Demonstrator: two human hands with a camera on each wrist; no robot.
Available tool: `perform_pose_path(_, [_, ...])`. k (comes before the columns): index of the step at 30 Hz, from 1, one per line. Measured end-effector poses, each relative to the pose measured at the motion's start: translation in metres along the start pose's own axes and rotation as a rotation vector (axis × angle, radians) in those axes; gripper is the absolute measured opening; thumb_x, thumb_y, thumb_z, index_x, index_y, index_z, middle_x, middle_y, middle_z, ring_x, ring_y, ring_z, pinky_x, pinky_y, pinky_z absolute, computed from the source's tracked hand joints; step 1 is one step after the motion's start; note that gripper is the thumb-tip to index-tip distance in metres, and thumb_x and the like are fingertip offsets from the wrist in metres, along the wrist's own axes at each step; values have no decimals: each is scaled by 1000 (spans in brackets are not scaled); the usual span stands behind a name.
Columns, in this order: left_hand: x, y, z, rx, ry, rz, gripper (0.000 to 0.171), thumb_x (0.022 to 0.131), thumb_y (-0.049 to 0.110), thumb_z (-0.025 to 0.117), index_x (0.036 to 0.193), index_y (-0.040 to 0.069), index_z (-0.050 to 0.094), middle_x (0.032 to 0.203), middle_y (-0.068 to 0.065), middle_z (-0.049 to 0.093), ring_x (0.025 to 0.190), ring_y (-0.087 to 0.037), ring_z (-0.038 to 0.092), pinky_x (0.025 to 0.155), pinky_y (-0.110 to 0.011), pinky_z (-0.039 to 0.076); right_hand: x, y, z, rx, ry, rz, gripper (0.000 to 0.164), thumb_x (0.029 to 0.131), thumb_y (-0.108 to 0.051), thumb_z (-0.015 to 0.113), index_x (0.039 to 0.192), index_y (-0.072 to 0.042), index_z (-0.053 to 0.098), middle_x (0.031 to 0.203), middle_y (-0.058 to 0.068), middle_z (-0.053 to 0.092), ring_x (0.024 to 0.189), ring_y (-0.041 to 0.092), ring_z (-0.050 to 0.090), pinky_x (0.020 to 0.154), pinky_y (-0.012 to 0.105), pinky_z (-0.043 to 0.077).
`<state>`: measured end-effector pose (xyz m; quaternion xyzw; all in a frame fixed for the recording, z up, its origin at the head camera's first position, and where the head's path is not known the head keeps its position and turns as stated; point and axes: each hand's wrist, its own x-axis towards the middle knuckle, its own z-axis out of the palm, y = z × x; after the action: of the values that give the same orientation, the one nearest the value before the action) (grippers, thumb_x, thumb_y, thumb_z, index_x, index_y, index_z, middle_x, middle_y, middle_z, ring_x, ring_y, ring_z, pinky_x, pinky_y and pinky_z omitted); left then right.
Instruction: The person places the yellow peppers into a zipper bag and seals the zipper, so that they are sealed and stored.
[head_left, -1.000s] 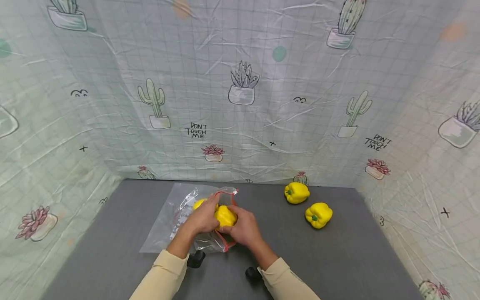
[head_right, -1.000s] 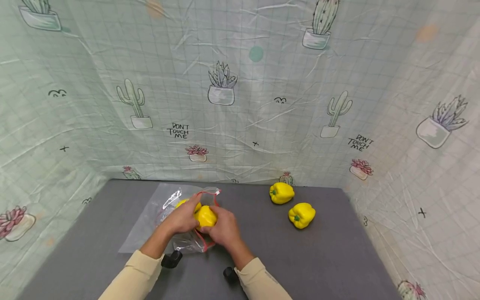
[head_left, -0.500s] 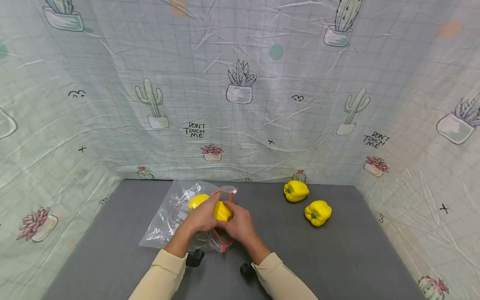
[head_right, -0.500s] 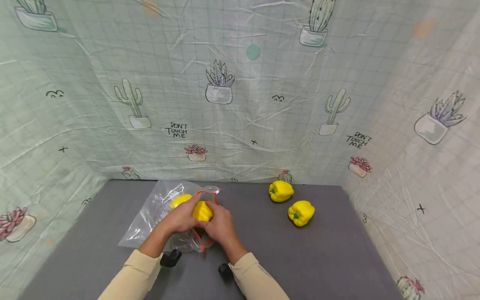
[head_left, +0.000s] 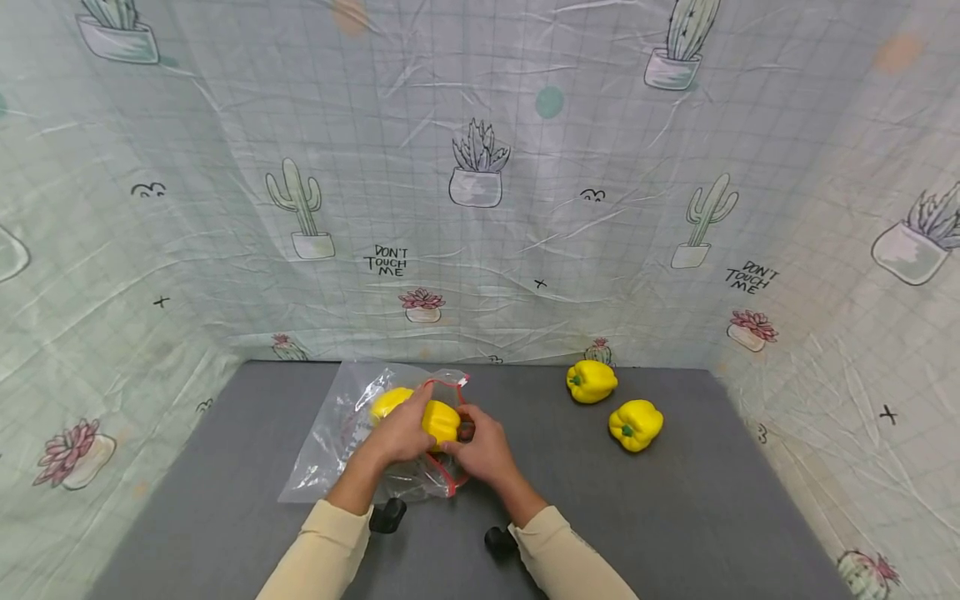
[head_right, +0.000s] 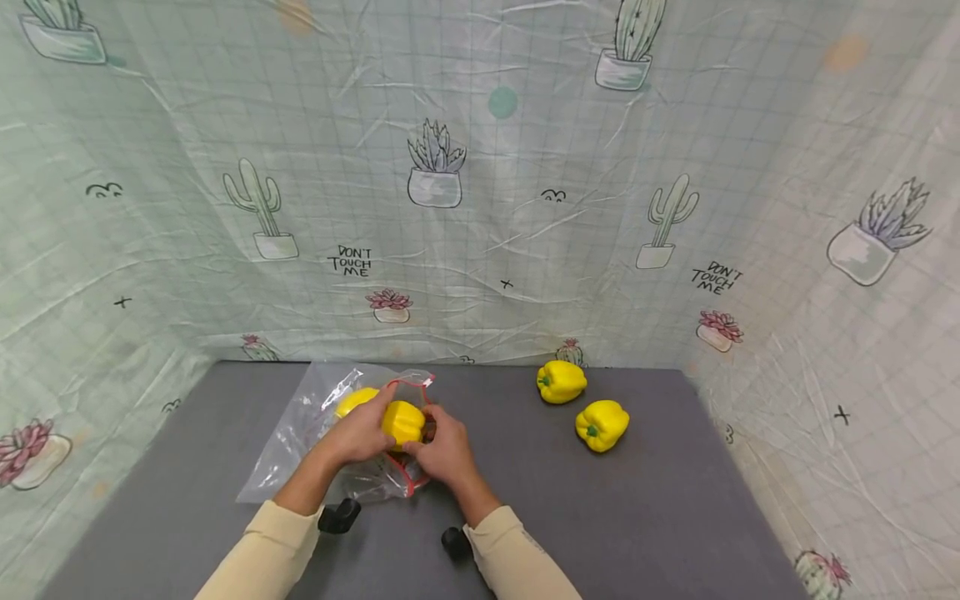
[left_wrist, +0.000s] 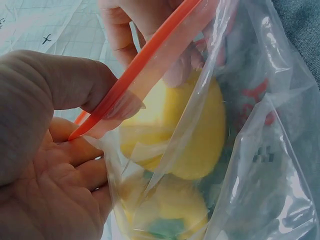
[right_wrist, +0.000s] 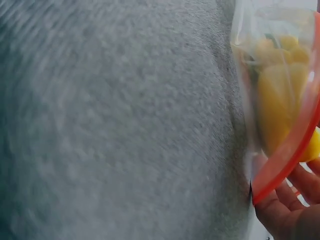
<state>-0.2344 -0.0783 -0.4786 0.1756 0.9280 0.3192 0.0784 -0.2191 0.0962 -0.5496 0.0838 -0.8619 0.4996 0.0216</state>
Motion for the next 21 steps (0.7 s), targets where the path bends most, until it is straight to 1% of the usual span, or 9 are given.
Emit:
perform_pose_path(3, [0,-2,0,5,6,-4,94,78,3,76,159,-8,30,164,-29,37,140,-44,51,116,-57,44,2,-1,2,-8,28,6,57,86,-18,84,137,-5,61,133,17,71,99,28,75,79,35,63])
perform_pose_path(5, [0,-2,-1,11,10,-4,94,77,2,75,159,-8,31,163,-30,38,138,-44,53,114,-57,45,3,-2,2,-9,51,10,57,85,-16,85,136,-4,63,131,17,72,93,26,75,74,32,62])
perform_pose_path(8, [-1,-2,-1,17,11,-7,94,75,1,73,159,-8,31,163,-30,38,138,-45,53,112,-57,47,6,-3,3,-26,85,25,56,85,-18,86,135,-5,64,129,16,74,86,23,74,70,30,60])
perform_pose_path(11, [-1,-2,-1,-3,-1,-12,95,74,0,71,160,-7,30,163,-29,39,136,-43,54,110,-56,47,7,-3,4,-55,110,52,49,85,-24,87,127,-6,67,123,14,75,85,21,73,73,32,60])
perform_pose_path(15, [-1,-3,-1,-11,3,1,96,73,-2,71,159,-7,30,161,-29,42,133,-42,56,110,-56,47,7,-2,6,-66,139,46,39,84,-27,87,110,-6,67,107,13,76,86,23,74,76,36,62])
perform_pose_path(18, [-1,-4,-1,-4,9,3,95,74,-1,71,159,-7,30,161,-30,41,136,-43,55,112,-57,46,8,-1,6,-34,136,35,35,85,-25,86,109,-6,70,103,12,76,87,25,75,77,38,63])
perform_pose_path(21, [-1,-5,-2,-8,7,-3,95,75,-1,71,160,-7,29,162,-31,39,139,-45,52,114,-57,45,10,1,5,-14,113,17,32,87,-22,84,113,-8,73,106,13,78,88,25,74,79,39,63])
